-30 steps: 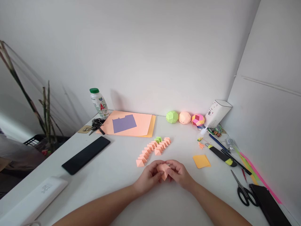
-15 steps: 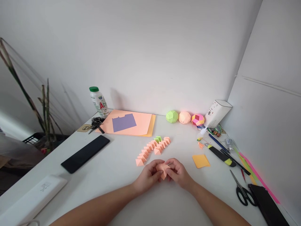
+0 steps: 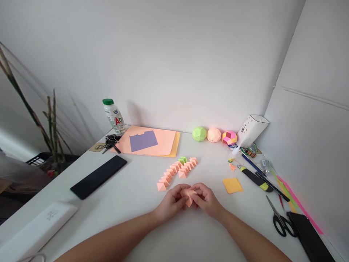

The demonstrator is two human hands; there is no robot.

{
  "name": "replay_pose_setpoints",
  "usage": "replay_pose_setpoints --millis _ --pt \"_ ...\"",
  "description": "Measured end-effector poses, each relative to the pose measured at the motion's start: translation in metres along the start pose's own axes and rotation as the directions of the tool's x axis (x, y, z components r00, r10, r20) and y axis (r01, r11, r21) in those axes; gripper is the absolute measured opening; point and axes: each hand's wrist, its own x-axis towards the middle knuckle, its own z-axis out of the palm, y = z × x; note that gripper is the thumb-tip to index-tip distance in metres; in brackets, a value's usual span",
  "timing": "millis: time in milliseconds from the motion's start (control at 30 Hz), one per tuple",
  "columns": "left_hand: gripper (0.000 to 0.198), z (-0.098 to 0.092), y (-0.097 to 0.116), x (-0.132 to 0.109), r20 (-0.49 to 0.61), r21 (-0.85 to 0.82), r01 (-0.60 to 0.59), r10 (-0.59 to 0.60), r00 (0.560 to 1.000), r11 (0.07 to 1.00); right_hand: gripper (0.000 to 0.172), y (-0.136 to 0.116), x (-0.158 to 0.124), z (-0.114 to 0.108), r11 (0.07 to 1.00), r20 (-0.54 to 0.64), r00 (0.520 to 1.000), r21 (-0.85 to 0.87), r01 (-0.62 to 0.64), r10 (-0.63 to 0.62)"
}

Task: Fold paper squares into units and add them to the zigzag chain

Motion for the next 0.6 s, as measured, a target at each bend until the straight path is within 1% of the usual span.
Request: replay_pose_setpoints --millis 300,600 --pt "0.035 0.0017 0.0045 0.0003 -0.002 -0.018 0.009 -0.01 1.0 1.0 0.023 -0.001 0.0001 0.0011 1.0 -0.006 1.0 -0.019 -0.005 0.005" --pt "0.035 0.0018 0.0045 0.0003 -0.009 -0.003 0.002 -0.002 1.0 1.0 0.024 -0.0021 -0.0006 0.0029 0.998 -0.026 1.0 -0.058 0.011 -0.012"
